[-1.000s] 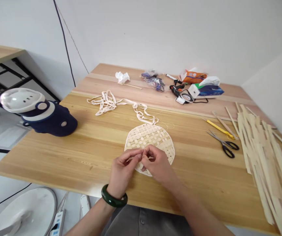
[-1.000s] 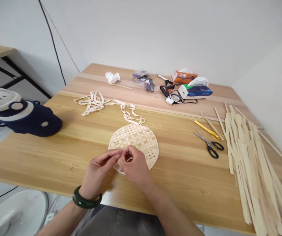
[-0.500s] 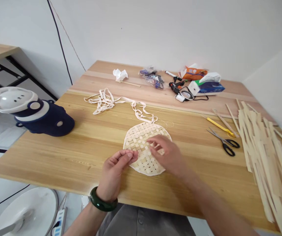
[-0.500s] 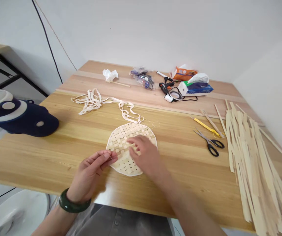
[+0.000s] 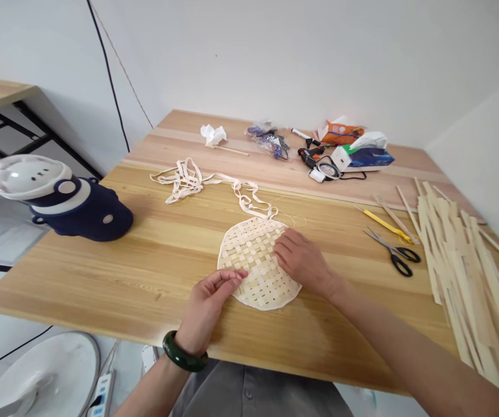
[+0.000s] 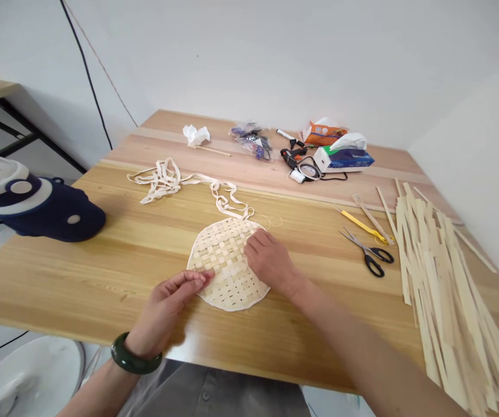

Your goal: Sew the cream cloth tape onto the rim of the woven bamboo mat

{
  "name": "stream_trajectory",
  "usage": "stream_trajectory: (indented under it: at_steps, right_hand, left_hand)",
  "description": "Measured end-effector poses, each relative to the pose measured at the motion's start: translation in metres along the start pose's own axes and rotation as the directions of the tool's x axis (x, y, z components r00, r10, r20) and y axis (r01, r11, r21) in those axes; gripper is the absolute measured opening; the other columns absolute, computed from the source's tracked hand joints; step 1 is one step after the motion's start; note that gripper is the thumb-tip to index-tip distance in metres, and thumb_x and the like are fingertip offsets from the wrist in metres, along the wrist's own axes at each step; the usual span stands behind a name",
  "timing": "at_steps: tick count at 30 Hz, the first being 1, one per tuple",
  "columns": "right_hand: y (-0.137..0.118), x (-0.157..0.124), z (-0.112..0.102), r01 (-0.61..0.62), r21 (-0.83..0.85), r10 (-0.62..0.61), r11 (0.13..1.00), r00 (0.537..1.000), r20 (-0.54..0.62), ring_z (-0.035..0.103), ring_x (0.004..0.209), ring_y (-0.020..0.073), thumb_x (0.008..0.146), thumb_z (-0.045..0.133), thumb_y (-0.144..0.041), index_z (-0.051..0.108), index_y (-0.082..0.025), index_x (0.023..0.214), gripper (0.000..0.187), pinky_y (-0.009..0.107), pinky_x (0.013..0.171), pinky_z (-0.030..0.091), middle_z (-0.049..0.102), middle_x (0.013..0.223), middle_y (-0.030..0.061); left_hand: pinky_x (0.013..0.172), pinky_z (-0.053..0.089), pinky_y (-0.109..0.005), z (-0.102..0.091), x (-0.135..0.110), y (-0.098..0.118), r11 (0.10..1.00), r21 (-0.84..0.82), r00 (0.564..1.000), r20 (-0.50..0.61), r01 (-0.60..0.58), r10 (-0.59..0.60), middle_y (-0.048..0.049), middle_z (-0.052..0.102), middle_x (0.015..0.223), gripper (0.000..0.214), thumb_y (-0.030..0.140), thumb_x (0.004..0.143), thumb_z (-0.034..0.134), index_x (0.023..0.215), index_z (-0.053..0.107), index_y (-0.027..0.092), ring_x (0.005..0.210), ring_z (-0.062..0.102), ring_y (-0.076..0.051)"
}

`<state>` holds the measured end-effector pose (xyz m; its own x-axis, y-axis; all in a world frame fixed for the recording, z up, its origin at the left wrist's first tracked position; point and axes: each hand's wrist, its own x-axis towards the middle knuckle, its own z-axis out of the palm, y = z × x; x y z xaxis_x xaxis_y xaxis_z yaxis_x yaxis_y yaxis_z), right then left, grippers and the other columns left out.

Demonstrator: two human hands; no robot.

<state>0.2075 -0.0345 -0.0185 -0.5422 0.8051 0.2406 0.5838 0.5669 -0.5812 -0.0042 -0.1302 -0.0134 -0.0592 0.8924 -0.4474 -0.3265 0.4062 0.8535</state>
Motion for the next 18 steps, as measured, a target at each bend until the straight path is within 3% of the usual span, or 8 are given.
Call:
stream_trajectory:
  at_steps: [4,7,10,12,15,18]
  right_hand:
    - [-0.009,0.005,-0.018,-0.178,0.263,0.221,0.948,0.965,-0.144,0.065,0.096,0.0217,0.089,0.049,-0.023,0.055,-0.02,0.082,0.01,0.042,0.09,0.052,0.07,0.093,0.0087]
    - [-0.021,0.017,-0.036,-0.213,0.469,0.334,0.857,0.923,-0.19,0.066,0.076,0.016,0.091,0.042,-0.028,0.049,-0.021,0.078,0.016,0.036,0.078,0.056,0.06,0.068,-0.0001]
    - [-0.032,0.035,-0.05,-0.217,0.694,0.478,0.686,0.854,-0.206,0.048,0.051,0.0091,0.084,0.052,-0.031,0.048,-0.021,0.074,0.015,0.029,0.059,0.053,0.041,0.057,-0.0076]
    - [-0.038,0.046,-0.056,-0.201,0.775,0.537,0.6,0.818,-0.204,0.039,0.046,0.0064,0.078,0.062,-0.034,0.053,-0.019,0.076,0.017,0.023,0.047,0.043,0.04,0.057,-0.0085]
    - [-0.043,0.061,-0.062,-0.171,0.766,0.523,0.62,0.818,-0.241,0.037,0.044,0.0054,0.076,0.07,-0.04,0.061,-0.017,0.081,0.025,0.02,0.042,0.032,0.045,0.056,-0.0073]
    - [-0.048,0.071,-0.065,-0.147,0.739,0.504,0.657,0.815,-0.286,0.04,0.048,0.006,0.076,0.072,-0.04,0.066,-0.016,0.081,0.026,0.02,0.045,0.033,0.05,0.058,-0.005]
  left_hand:
    - [0.103,0.044,-0.036,0.002,-0.002,0.01,0.999,-0.031,1.0,-0.006,0.031,-0.031,-0.0107,0.077,0.101,0.023,0.037,0.071,0.081,0.071,0.071,0.016,0.108,0.067,-0.025]
    - [0.096,0.05,-0.035,0.006,0.002,0.028,0.996,-0.091,1.0,0.001,0.019,-0.019,-0.0088,0.078,0.089,0.028,0.039,0.067,0.084,0.074,0.071,0.015,0.094,0.071,-0.022]
    - [0.084,0.054,-0.028,0.015,0.012,0.054,0.997,-0.038,0.997,-0.004,-0.071,0.071,-0.0043,0.075,0.077,0.027,0.036,0.068,0.084,0.08,0.072,0.015,0.078,0.071,-0.016]
    - [0.079,0.054,-0.024,0.024,0.02,0.073,0.988,0.016,0.988,0.012,-0.156,0.156,-0.0031,0.074,0.074,0.025,0.036,0.07,0.082,0.08,0.072,0.015,0.074,0.069,-0.014]
    - [0.078,0.054,-0.023,0.04,0.031,0.1,0.955,0.055,0.956,0.063,-0.292,0.288,-0.0031,0.074,0.073,0.023,0.036,0.074,0.079,0.083,0.073,0.015,0.074,0.068,-0.014]
    - [0.078,0.055,-0.024,0.053,0.042,0.119,0.924,0.053,0.925,0.067,-0.379,0.375,-0.0029,0.075,0.075,0.021,0.034,0.076,0.078,0.085,0.074,0.016,0.075,0.068,-0.014]
